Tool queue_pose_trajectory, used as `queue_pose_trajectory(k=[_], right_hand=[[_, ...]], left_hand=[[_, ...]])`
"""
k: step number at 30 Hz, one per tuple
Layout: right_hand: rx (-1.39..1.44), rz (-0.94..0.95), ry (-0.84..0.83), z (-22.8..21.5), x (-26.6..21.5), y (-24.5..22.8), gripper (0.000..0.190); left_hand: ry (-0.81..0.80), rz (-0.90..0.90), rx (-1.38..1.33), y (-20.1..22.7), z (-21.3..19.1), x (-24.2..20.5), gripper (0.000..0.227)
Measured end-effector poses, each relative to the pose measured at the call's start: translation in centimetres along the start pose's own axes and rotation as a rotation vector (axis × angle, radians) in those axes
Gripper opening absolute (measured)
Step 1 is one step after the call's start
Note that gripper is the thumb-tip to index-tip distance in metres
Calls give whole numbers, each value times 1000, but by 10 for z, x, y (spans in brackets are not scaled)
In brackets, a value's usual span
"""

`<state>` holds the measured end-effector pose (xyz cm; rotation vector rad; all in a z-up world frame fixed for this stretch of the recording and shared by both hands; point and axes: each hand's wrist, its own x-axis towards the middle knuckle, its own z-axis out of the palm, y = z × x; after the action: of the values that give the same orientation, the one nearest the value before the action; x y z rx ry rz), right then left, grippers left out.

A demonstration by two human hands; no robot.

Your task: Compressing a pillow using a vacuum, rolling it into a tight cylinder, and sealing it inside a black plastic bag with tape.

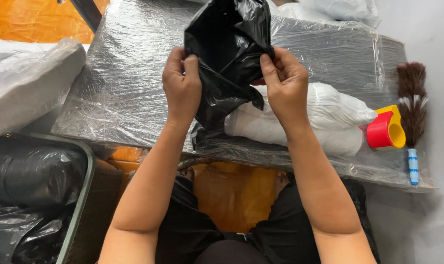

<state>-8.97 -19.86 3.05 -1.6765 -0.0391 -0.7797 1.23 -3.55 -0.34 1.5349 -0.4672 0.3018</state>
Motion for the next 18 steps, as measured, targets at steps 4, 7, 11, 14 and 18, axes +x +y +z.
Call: queue_pose_trajectory(k=[4,7,11,14,18], right_hand=[[66,-39,-38,3,-2,9,16],[28,2,-38,5,-6,16,11],[11,-34,18,1,-3,20,13],[-120,-5,48,-4,0,26,21],[-551,-95,45,-12,2,30,22]], left_hand=[[-17,-17,-187,18,0,8,14],[65,339,-35,33,0,13,24],[-37,731,187,28,-7,24,38],[20,660,397,-5,-1,29,47],[87,325,363,-45,-2,38,23]])
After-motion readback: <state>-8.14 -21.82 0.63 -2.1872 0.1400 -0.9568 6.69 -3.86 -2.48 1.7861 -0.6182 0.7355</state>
